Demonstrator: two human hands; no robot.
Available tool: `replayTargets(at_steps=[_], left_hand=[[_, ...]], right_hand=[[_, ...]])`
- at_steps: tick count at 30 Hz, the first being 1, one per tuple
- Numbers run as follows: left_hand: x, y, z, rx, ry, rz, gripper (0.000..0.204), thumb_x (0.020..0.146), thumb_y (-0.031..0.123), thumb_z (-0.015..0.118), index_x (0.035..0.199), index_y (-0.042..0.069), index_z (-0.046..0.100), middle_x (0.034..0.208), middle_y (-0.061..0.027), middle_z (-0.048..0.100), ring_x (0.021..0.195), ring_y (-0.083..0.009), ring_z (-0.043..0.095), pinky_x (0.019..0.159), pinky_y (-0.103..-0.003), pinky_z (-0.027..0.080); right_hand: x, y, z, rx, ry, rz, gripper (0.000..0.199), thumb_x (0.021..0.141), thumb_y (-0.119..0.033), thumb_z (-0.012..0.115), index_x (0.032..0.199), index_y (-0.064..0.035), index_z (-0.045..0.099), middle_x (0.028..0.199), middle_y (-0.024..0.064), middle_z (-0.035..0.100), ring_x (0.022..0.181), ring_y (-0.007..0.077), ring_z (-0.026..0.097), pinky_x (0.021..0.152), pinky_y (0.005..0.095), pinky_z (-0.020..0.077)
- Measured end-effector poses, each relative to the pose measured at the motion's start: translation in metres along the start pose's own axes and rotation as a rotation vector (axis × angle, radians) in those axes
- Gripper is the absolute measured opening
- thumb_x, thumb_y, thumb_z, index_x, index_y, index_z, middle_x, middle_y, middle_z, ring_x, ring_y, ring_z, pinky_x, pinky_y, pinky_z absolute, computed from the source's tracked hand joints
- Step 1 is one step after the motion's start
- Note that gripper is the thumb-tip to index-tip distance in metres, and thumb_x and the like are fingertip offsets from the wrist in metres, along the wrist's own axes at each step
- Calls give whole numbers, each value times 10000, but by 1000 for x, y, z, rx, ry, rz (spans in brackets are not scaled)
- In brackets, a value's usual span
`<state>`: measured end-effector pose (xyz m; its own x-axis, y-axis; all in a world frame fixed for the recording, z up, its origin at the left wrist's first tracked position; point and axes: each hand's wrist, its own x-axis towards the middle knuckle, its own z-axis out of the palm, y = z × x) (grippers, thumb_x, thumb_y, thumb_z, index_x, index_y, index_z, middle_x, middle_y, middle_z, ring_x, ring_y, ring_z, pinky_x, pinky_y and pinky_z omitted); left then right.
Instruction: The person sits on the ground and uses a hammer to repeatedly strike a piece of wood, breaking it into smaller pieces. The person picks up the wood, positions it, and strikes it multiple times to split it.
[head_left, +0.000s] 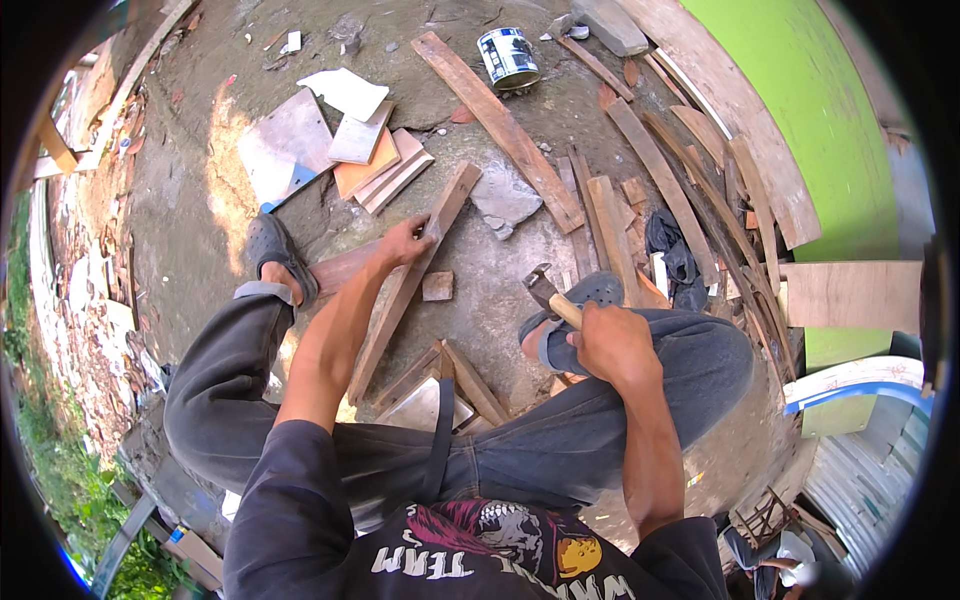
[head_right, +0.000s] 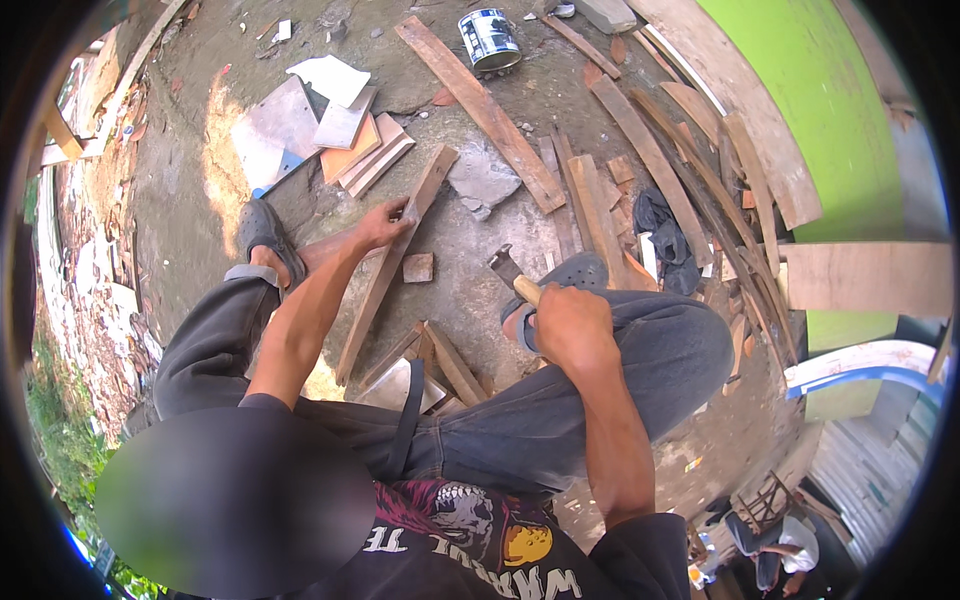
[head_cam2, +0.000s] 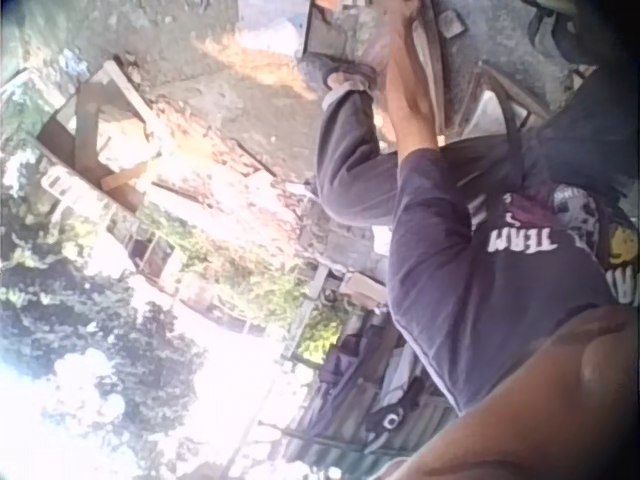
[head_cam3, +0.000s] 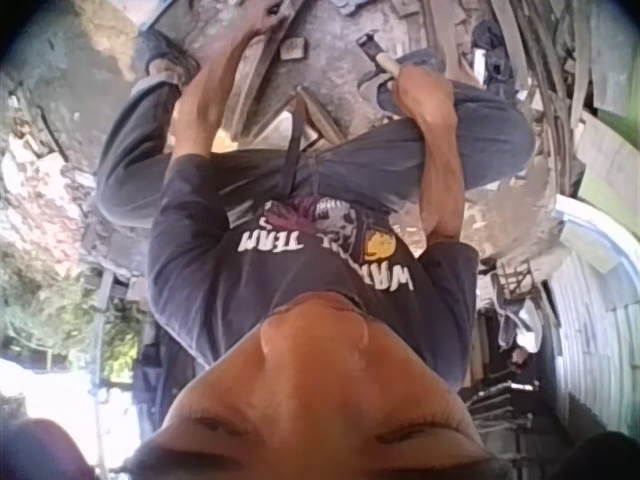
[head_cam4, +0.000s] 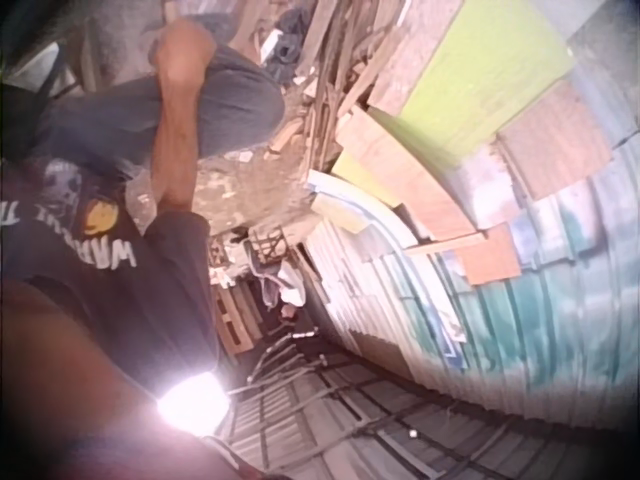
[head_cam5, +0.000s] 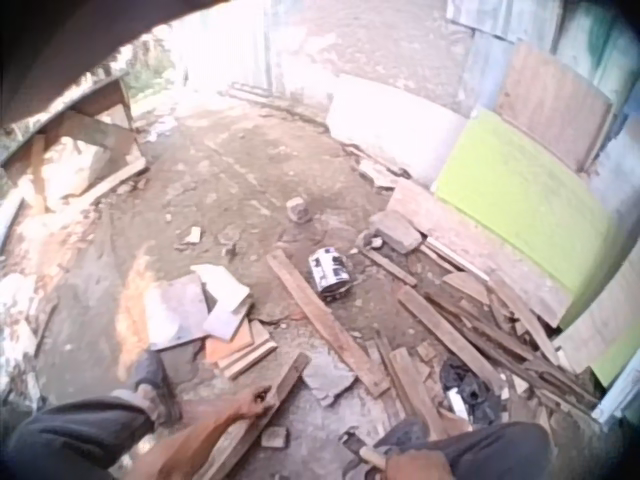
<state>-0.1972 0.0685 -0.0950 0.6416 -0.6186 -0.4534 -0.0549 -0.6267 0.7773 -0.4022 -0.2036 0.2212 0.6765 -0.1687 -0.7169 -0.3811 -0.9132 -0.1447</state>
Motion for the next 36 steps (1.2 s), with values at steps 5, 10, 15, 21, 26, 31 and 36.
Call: replayTargets(at_steps=[5,10,15,21,26,31,36], left_hand=[[-13,20,19,342,215,-45,619,831,320,651,1353,27,494,1260,-224,594,1075,-420,614,930,-486,496],[-28,36,26,572,19,-196,678,812,251,609,1404,34,359,1166,-285,593,990,-427,635,846,-506,522],[-37,26,19,484,266,-191,636,823,210,584,1366,-22,349,1146,-267,603,976,-428,636,841,-508,521],[-31,17,-7,554,290,-147,729,817,139,602,1461,45,273,1488,-216,372,1165,-396,563,893,-463,524],[-20,-3,12,1205,126,405,577,913,140,454,1475,67,352,1546,-138,325,1433,-282,311,1213,-519,-3],[-3,17,37,1205,-71,85,413,895,156,499,1288,35,541,1179,-140,626,1195,-287,523,1210,-530,31],[10,67,30,1024,-105,39,316,842,217,608,1097,31,624,1015,-152,667,1041,-281,593,1154,-585,149]], right_hand=[[0,0,4,-21,-6,6,343,848,-313,695,903,19,631,796,229,682,806,396,677,726,479,517],[2,1,6,-24,-11,1,342,847,-315,695,899,16,631,803,226,684,815,393,677,729,474,519],[1,0,3,-27,-18,6,342,853,-316,689,907,17,632,809,227,685,824,395,676,733,478,517],[2,2,5,1,-30,27,361,862,-324,679,927,28,625,802,234,682,807,406,672,730,484,514],[3,-2,-1,-4,-63,31,368,869,-320,673,942,36,616,792,234,681,793,404,673,726,488,514],[4,-3,-3,7,-69,49,358,872,-315,669,934,33,610,781,231,679,778,400,674,716,490,513],[7,-1,-1,16,-64,51,355,869,-310,672,936,32,605,774,232,677,772,404,673,711,495,511]])
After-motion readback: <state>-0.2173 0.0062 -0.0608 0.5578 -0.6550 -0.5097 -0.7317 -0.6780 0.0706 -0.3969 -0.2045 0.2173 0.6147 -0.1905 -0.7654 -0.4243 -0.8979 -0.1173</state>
